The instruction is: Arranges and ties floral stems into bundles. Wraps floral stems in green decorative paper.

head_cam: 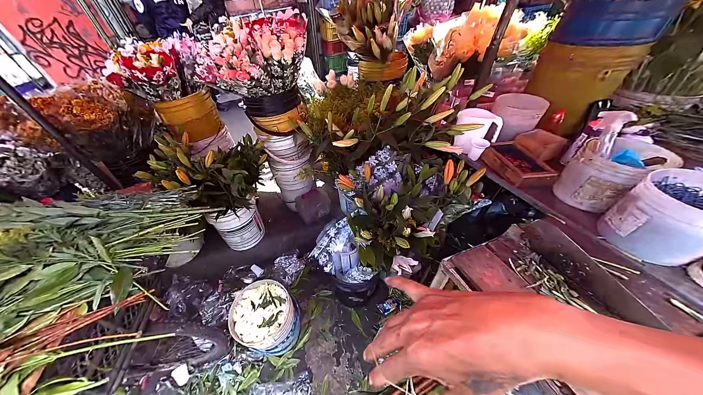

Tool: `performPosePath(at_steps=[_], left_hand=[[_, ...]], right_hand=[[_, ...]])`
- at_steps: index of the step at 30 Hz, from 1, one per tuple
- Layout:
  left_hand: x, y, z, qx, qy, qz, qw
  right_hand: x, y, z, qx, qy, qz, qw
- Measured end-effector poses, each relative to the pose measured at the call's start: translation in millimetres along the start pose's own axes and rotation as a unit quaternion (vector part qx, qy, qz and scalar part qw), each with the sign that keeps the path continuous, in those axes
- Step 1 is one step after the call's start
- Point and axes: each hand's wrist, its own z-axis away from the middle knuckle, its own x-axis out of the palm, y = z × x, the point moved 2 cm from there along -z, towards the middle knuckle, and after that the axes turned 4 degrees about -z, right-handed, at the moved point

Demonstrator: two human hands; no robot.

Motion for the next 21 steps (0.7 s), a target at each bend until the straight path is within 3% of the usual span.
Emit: performPosePath(at_steps=[1, 3, 5, 8, 11, 13, 14, 16, 18, 19, 21], left_hand=[[-8.8, 11.6, 3.8, -0.012, -0.028, -0.01, 0.999], [-11.6, 18.5, 12.0, -0.011, -0.009, -0.012, 1.0], [-8.3, 13.1, 16.3, -0.044, 0.018, -0.001, 0.999], [12.5, -26.9, 7.8, -0.139, 0.034, 0.035, 0.989], [69.1, -107.2, -9.8, -0.12, 0.26, 0.117, 0.951], [57.4, -114.8, 9.9, -0.109, 0.289, 0.22, 0.925], [52.8, -115.9, 20.4, -0.096, 0.292, 0.243, 0.92], [42.8, -105.9, 37.1, -0.027, 0.26, 0.239, 0.935], [39.6, -89.8, 43.8, 0.042, 0.185, 0.183, 0.965], [45.2, -86.0, 41.0, 0.066, 0.178, 0.147, 0.971], [62.0, -82.9, 35.7, 0.093, 0.203, 0.084, 0.971]], right_hand=[[3.1, -4.3, -20.9, 0.01, -0.054, 0.028, 0.998], [18.2, -17.2, -56.6, 0.027, -0.138, 0.073, 0.987], [36.1, -34.0, -80.3, 0.023, -0.139, 0.085, 0.986], [94.3, -61.2, -110.5, -0.05, 0.067, 0.15, 0.985], [141.0, -63.0, -125.7, -0.113, 0.256, 0.222, 0.934], [146.7, -38.0, -113.6, -0.135, 0.34, 0.118, 0.923], [143.3, -23.0, -109.7, -0.133, 0.33, 0.044, 0.934], [117.9, -2.6, -101.5, -0.094, 0.193, -0.195, 0.957], [85.6, 6.0, -101.9, -0.076, 0.013, -0.417, 0.906], [65.8, 2.1, -106.2, -0.088, -0.067, -0.428, 0.897], [24.5, -14.5, -117.8, -0.076, -0.177, -0.314, 0.93]])
